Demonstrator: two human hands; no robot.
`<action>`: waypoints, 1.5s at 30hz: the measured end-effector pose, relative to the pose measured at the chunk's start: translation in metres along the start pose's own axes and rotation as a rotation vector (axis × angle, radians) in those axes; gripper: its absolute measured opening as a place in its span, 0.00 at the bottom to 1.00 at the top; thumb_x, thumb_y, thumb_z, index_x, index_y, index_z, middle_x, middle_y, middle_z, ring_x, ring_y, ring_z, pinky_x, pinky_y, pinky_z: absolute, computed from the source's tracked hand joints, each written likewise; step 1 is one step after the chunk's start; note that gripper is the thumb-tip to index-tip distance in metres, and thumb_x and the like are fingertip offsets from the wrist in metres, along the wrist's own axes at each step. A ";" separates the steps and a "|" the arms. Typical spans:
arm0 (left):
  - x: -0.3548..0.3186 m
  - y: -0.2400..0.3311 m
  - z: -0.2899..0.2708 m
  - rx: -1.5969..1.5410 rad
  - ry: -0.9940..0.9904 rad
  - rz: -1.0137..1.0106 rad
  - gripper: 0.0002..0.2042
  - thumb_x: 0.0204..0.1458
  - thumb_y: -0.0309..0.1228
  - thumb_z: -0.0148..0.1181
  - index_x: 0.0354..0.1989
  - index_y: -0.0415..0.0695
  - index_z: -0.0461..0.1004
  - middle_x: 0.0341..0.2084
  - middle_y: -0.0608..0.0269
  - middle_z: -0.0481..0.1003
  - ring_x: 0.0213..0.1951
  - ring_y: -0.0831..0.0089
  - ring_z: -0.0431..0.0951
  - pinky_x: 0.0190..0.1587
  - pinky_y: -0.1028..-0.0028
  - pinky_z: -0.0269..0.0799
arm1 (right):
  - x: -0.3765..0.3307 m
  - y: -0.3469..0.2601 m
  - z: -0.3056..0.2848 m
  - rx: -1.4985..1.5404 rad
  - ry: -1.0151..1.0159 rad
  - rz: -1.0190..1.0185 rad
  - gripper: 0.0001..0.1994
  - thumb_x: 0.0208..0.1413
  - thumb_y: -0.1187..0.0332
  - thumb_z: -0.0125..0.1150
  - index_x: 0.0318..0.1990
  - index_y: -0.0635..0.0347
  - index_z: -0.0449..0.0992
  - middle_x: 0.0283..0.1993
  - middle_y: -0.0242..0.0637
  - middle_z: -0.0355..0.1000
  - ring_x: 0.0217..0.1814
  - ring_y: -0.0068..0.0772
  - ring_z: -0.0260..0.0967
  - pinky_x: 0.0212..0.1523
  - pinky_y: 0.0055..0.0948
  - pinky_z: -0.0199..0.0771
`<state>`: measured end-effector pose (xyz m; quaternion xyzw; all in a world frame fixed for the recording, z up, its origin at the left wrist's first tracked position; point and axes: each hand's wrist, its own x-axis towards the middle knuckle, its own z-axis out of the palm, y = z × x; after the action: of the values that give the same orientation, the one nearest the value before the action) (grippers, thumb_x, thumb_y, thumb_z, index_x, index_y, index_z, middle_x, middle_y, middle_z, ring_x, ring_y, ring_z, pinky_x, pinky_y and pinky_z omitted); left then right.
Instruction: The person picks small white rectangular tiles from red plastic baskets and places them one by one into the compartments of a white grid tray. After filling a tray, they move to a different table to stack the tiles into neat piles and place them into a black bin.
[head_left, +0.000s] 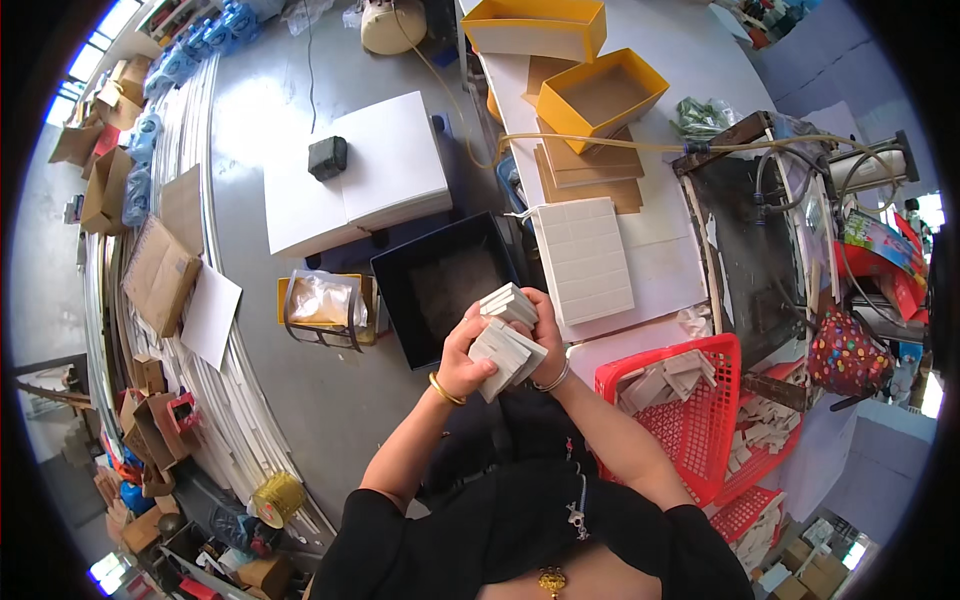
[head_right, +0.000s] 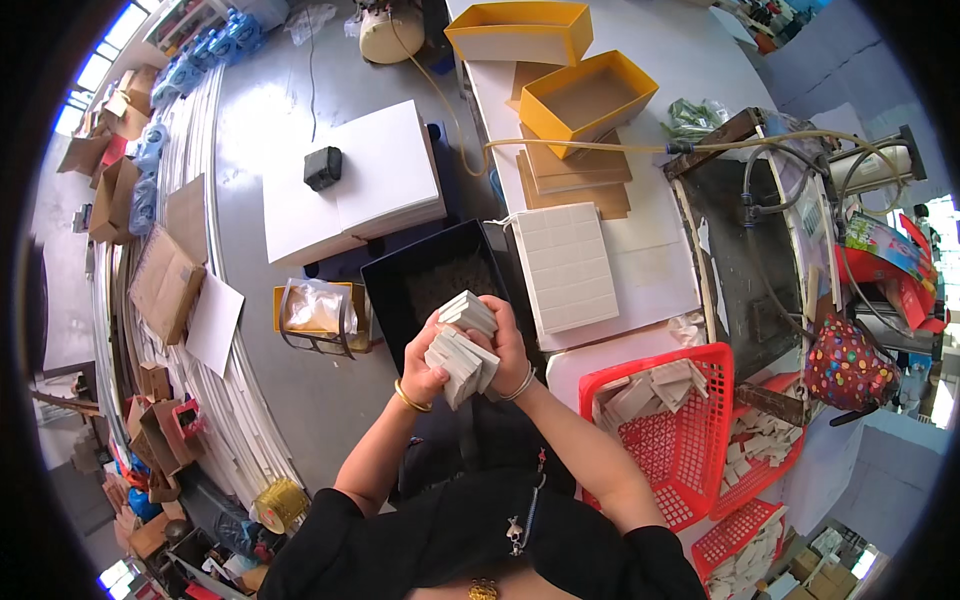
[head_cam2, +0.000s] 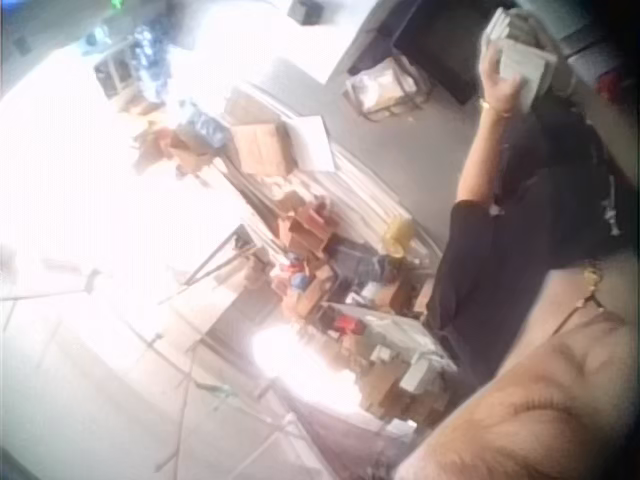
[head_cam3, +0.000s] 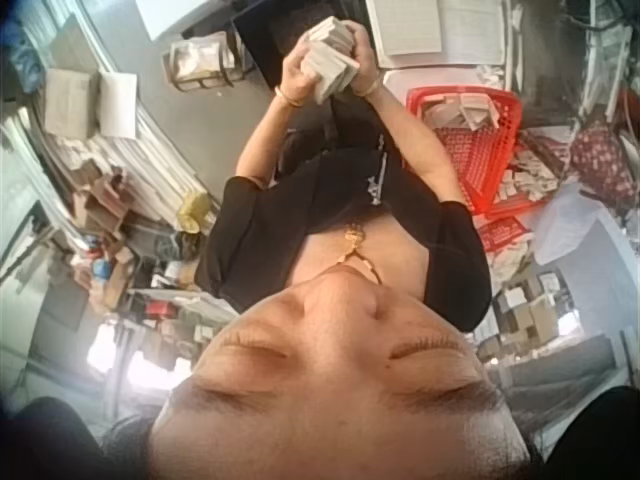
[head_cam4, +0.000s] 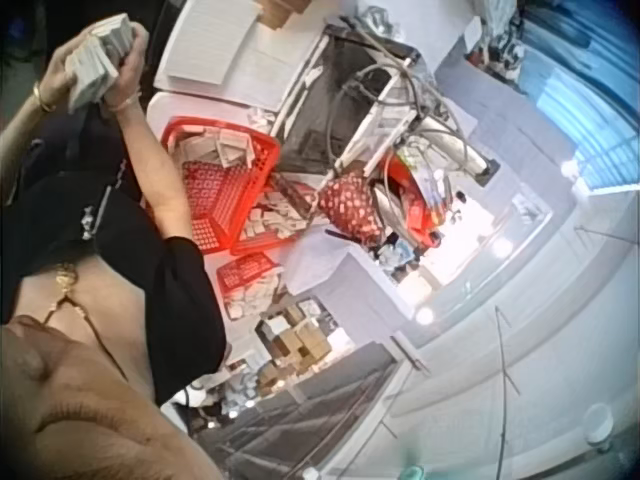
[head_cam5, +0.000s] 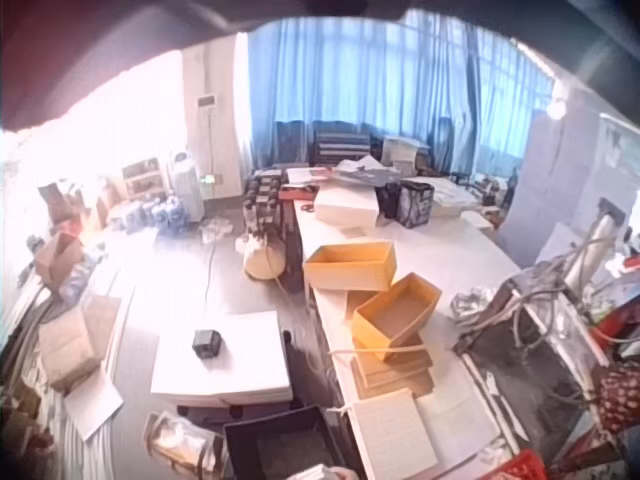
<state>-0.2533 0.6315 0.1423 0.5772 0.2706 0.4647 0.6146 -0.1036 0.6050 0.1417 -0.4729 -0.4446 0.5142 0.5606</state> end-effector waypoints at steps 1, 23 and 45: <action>-0.001 -0.002 0.001 -0.055 0.024 -0.037 0.31 0.41 0.54 0.62 0.41 0.35 0.71 0.49 0.48 0.67 0.53 0.57 0.65 0.55 0.63 0.59 | 0.001 0.000 0.003 0.007 0.011 0.003 0.21 0.58 0.63 0.54 0.55 0.60 0.58 0.47 0.36 0.66 0.48 0.24 0.64 0.48 0.25 0.66; 0.040 -0.005 -0.058 -0.339 -0.027 -0.434 0.24 0.51 0.46 0.57 0.48 0.38 0.68 0.37 0.65 0.74 0.40 0.79 0.72 0.44 0.76 0.69 | 0.053 0.006 0.000 0.017 -0.165 0.135 0.19 0.59 0.62 0.51 0.51 0.63 0.58 0.35 0.39 0.68 0.24 0.21 0.67 0.18 0.21 0.65; -0.046 -0.182 -0.124 -0.470 0.121 -0.584 0.33 0.45 0.51 0.61 0.53 0.37 0.66 0.44 0.63 0.72 0.45 0.76 0.71 0.51 0.75 0.64 | 0.027 0.192 0.047 -0.578 -0.158 0.086 0.22 0.46 0.76 0.58 0.51 0.58 0.62 0.49 0.38 0.67 0.50 0.33 0.67 0.44 0.27 0.71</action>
<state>-0.3331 0.6652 -0.0650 0.2907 0.3457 0.3524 0.8196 -0.1781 0.6399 -0.0405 -0.5898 -0.5944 0.4247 0.3443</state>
